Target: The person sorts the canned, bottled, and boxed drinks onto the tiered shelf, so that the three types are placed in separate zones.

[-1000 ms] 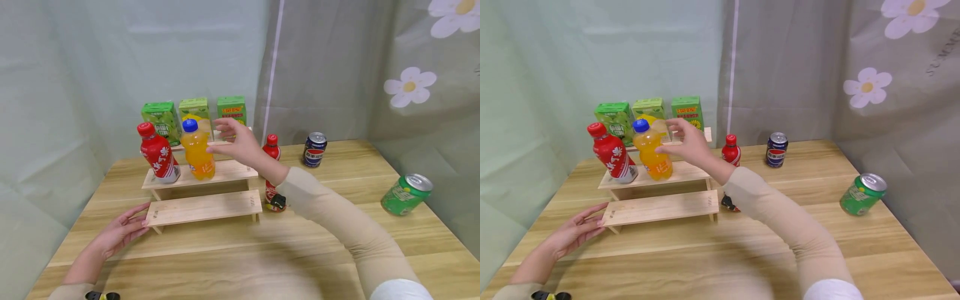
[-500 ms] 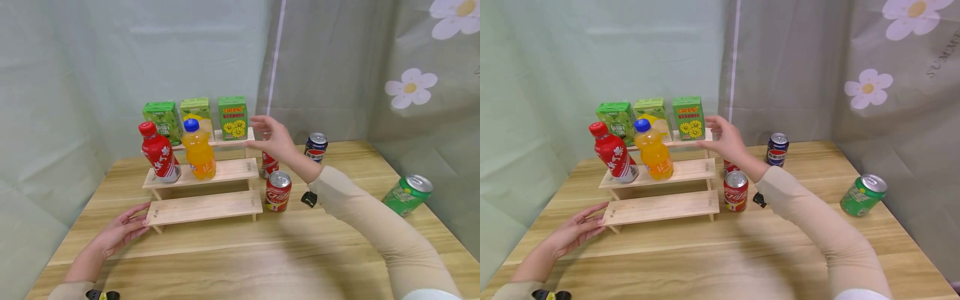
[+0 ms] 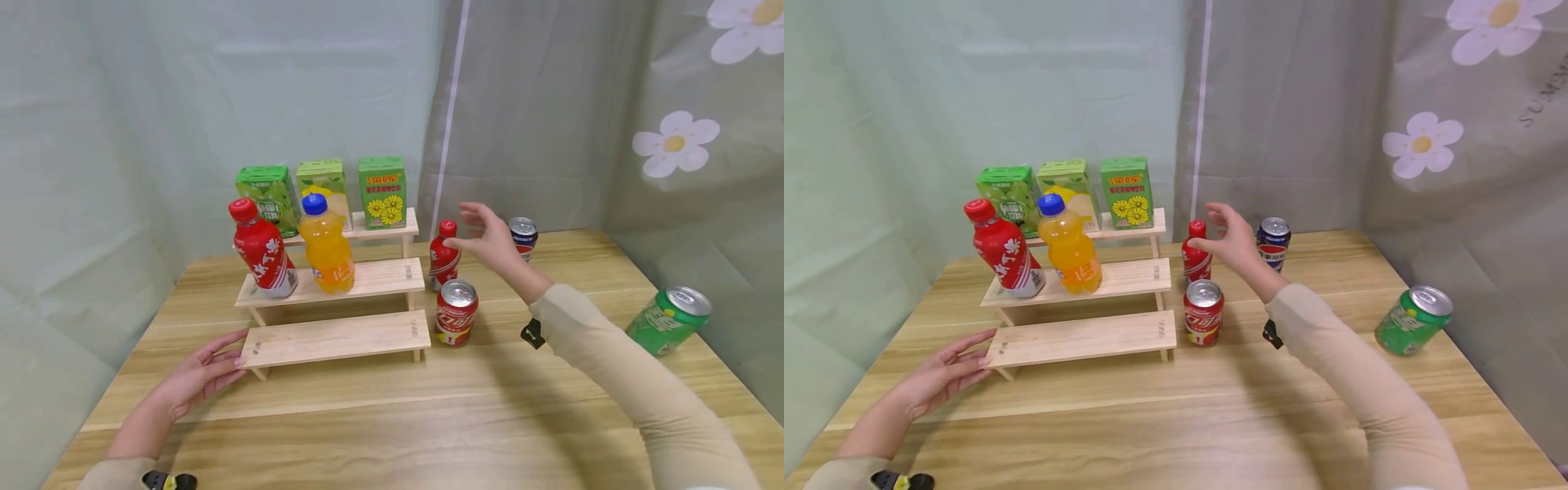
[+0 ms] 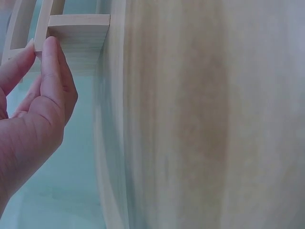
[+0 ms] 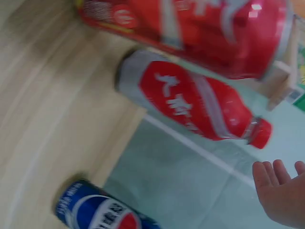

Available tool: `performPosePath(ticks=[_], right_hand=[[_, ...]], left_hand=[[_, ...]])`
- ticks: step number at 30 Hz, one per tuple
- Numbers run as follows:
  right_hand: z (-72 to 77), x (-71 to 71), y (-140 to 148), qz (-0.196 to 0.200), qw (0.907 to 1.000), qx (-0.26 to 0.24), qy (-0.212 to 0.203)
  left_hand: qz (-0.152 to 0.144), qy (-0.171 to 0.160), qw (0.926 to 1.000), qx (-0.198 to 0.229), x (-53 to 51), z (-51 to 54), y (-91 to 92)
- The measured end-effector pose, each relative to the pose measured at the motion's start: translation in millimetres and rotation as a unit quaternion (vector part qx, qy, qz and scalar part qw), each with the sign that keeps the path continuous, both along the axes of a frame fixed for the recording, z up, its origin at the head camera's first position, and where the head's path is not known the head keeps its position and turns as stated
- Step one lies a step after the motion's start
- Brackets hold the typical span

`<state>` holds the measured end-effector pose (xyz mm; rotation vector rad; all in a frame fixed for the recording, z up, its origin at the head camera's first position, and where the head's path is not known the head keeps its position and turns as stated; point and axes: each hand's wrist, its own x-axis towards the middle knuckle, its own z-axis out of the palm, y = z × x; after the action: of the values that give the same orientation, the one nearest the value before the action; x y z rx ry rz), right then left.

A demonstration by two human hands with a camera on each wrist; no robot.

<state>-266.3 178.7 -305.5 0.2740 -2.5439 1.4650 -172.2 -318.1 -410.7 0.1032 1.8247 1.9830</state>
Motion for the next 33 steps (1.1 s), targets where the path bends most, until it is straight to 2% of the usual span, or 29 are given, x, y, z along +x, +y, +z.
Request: performPosePath(ticks=[10,16,24,33], right_hand=[[-33.7,-13.7,7,0.015,0.9998,-0.005,-0.008],[-50.8,-22.6,5,0.031,0.9990,-0.018,-0.026],[-66.6,-29.1,3,0.047,0.9976,-0.035,-0.036],[-71.2,-31.4,-2,0.056,0.9960,-0.057,-0.040]], left_hand=[[-0.004,0.004,1.0000,-0.002,-0.5,-2.6,-1.1],[-0.009,0.008,0.9998,0.013,-0.5,-3.3,-2.5],[-0.002,0.002,1.0000,-0.009,0.0,-1.4,-0.1],[-0.009,0.006,0.9999,0.011,1.0,-1.9,-0.5]])
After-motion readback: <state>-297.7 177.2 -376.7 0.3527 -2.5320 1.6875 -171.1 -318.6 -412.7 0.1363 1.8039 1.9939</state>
